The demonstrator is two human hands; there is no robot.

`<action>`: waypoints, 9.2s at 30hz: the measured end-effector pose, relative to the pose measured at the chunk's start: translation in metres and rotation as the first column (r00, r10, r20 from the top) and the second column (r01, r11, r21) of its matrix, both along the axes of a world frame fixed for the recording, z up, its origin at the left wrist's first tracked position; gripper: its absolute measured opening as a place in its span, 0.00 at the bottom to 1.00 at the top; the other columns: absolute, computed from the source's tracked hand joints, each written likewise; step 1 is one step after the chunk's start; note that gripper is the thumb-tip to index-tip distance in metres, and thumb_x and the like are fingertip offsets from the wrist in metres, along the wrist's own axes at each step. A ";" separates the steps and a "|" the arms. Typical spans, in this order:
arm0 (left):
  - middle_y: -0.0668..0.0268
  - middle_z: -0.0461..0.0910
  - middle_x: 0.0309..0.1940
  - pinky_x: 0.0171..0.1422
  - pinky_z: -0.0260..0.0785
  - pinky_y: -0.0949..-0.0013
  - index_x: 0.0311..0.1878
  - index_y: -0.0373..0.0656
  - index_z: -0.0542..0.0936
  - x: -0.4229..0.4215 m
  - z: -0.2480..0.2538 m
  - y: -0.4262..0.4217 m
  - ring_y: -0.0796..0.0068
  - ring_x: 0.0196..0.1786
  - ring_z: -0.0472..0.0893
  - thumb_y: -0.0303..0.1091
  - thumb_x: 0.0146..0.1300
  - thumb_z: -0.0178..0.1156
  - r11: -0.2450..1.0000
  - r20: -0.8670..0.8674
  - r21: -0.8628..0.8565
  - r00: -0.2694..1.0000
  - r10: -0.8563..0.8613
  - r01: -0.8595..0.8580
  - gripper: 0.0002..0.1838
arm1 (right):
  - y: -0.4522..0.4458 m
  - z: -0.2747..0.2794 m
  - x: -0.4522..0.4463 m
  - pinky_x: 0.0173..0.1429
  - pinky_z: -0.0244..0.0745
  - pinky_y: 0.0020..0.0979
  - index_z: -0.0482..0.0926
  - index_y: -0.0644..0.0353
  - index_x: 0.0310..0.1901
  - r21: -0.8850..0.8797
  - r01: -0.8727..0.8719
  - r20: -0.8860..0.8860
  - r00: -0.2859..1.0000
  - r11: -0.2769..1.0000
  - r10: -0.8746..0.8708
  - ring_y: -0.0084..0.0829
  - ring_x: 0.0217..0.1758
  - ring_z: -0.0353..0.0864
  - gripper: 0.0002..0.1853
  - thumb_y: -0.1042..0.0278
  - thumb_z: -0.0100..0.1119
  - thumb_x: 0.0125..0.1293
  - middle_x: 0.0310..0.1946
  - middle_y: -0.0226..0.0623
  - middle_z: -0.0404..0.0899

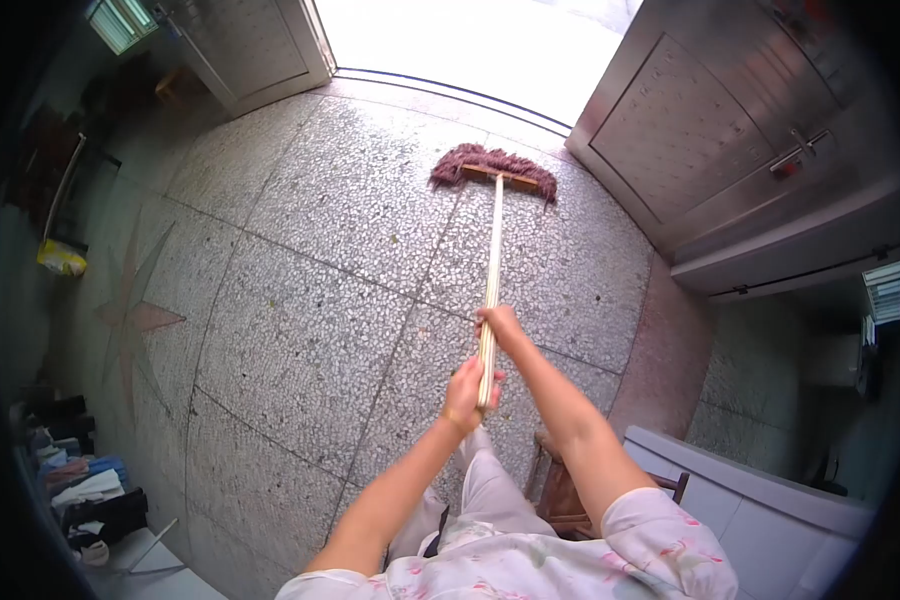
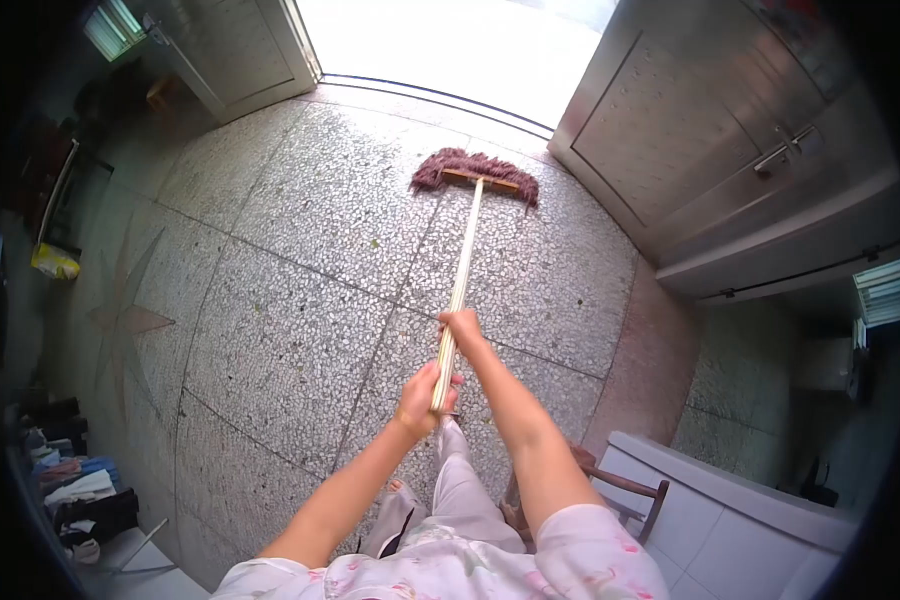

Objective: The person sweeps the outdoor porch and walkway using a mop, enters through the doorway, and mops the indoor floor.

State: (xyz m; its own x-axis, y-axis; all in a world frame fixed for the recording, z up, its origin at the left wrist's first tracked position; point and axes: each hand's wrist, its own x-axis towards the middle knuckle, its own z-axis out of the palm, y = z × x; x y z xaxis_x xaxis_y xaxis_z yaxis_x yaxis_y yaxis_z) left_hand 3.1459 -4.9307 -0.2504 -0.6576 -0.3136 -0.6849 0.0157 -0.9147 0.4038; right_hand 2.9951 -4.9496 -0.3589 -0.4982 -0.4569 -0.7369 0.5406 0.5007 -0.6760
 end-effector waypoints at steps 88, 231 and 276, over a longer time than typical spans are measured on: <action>0.63 0.72 0.17 0.09 0.55 0.76 0.40 0.35 0.73 1.137 0.214 -0.370 0.77 0.08 0.66 0.31 0.54 0.51 0.861 0.934 -0.210 0.166 0.318 -0.463 0.12 | -0.500 -0.044 1.125 0.23 0.69 0.36 0.71 0.64 0.22 0.352 -0.641 0.605 0.712 0.682 0.356 0.37 0.19 0.73 0.05 0.72 0.53 0.44 0.16 0.42 0.70; 0.60 0.65 0.12 0.17 0.66 0.59 0.22 0.37 0.66 -0.065 -0.213 -1.510 0.63 0.12 0.68 0.25 0.48 0.51 0.968 0.649 -0.043 0.730 0.215 -0.247 0.05 | -1.294 0.128 -0.080 0.16 0.64 0.23 0.59 0.69 0.55 -0.263 -0.314 0.560 0.720 0.912 0.410 0.23 0.14 0.69 0.31 0.83 0.55 0.44 0.21 0.36 0.71; 0.60 0.65 0.16 0.21 0.69 0.65 0.36 0.38 0.66 -0.243 -0.263 -1.535 0.64 0.15 0.68 0.34 0.53 0.56 0.944 0.761 -0.178 0.570 0.311 -0.277 0.12 | -1.317 0.080 -0.290 0.29 0.74 0.33 0.70 0.61 0.47 -0.106 -0.665 0.036 0.740 0.739 0.672 0.37 0.22 0.78 0.27 0.79 0.55 0.38 0.28 0.47 0.77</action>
